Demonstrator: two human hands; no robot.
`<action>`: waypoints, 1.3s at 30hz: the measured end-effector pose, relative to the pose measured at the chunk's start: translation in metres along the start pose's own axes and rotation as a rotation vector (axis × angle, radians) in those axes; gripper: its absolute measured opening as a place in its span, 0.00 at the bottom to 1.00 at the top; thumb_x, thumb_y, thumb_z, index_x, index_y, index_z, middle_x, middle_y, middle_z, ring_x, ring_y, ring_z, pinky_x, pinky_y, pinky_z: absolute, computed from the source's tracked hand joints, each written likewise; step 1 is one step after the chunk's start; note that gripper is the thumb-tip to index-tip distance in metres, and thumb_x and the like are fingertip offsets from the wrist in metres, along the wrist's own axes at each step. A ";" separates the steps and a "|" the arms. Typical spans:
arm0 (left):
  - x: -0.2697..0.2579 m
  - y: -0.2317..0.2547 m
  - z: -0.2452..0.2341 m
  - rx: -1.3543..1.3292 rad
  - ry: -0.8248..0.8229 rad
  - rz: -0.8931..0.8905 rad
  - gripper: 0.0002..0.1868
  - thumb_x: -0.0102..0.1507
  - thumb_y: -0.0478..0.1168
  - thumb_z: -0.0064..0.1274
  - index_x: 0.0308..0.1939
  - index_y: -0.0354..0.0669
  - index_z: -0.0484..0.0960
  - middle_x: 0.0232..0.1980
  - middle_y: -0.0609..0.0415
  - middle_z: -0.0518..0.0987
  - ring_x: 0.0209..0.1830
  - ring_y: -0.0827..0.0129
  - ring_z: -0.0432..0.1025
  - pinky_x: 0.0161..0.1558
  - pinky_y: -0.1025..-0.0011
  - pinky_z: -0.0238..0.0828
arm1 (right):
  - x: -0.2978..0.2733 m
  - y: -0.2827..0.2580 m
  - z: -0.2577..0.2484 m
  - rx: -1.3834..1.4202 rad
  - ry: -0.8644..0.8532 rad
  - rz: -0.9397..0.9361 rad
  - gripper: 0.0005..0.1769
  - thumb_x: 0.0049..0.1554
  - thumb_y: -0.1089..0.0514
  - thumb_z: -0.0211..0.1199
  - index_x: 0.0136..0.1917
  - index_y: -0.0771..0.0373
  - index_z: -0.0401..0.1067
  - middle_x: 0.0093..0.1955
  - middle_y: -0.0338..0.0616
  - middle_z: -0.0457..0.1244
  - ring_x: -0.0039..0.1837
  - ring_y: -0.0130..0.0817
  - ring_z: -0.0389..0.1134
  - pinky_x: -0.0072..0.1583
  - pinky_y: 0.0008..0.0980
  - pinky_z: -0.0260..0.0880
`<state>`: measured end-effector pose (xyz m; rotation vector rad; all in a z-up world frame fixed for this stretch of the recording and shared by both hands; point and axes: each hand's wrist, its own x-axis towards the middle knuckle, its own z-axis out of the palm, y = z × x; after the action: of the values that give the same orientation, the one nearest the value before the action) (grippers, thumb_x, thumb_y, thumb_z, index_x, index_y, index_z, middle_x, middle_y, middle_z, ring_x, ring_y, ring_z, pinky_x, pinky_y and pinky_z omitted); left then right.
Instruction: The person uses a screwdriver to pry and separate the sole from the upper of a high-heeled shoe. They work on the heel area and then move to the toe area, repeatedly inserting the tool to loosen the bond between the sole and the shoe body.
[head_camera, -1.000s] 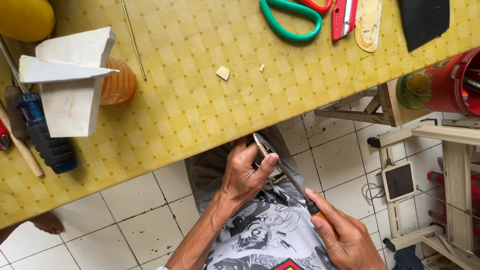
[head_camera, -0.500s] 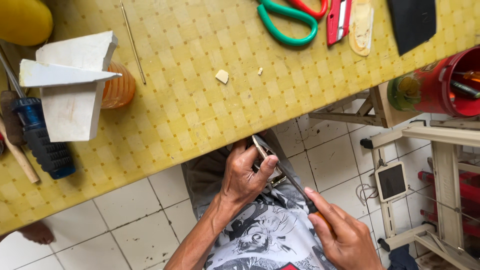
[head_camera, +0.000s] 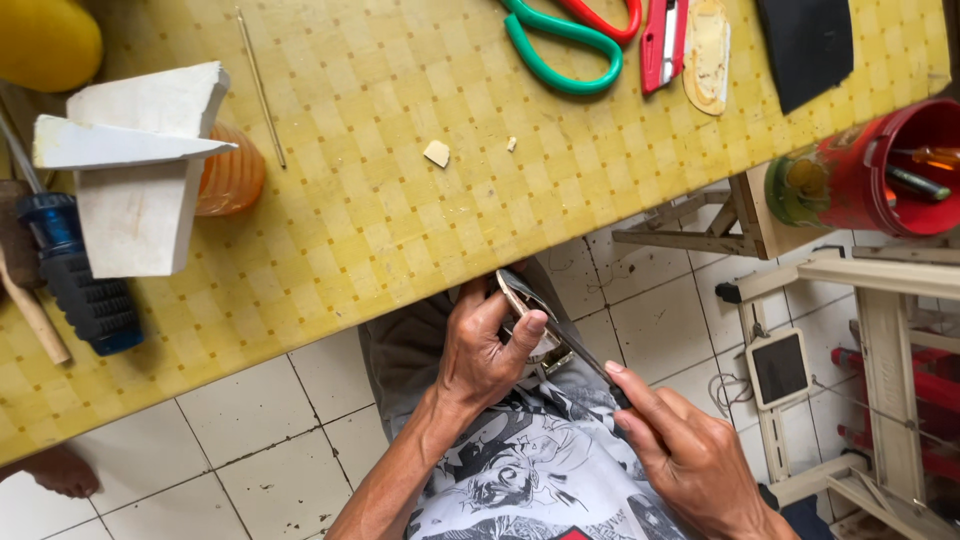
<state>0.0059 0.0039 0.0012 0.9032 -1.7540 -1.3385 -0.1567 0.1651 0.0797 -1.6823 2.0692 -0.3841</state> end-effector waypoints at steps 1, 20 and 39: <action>-0.001 -0.002 0.000 0.003 0.003 -0.007 0.25 0.66 0.57 0.38 0.27 0.40 0.74 0.29 0.51 0.68 0.33 0.62 0.64 0.37 0.67 0.61 | 0.002 -0.002 -0.004 0.003 -0.007 -0.002 0.24 0.57 0.53 0.57 0.68 0.50 0.66 0.43 0.32 0.67 0.36 0.25 0.66 0.41 0.24 0.68; -0.007 -0.018 -0.006 0.005 -0.094 -0.055 0.28 0.66 0.60 0.37 0.24 0.40 0.66 0.27 0.52 0.61 0.28 0.64 0.59 0.28 0.66 0.56 | -0.034 0.002 -0.007 0.642 -0.086 0.545 0.31 0.55 0.48 0.50 0.70 0.59 0.66 0.24 0.42 0.60 0.24 0.28 0.55 0.30 0.26 0.57; -0.005 -0.009 -0.003 0.044 -0.071 -0.018 0.25 0.65 0.59 0.41 0.29 0.41 0.74 0.25 0.59 0.69 0.24 0.72 0.59 0.28 0.72 0.56 | -0.071 0.022 0.007 0.312 -0.252 0.479 0.29 0.55 0.41 0.48 0.70 0.42 0.66 0.38 0.30 0.73 0.34 0.20 0.69 0.37 0.24 0.69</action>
<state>0.0118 0.0049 -0.0079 0.9072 -1.8403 -1.3633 -0.1603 0.2399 0.0752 -0.9641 2.0143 -0.2982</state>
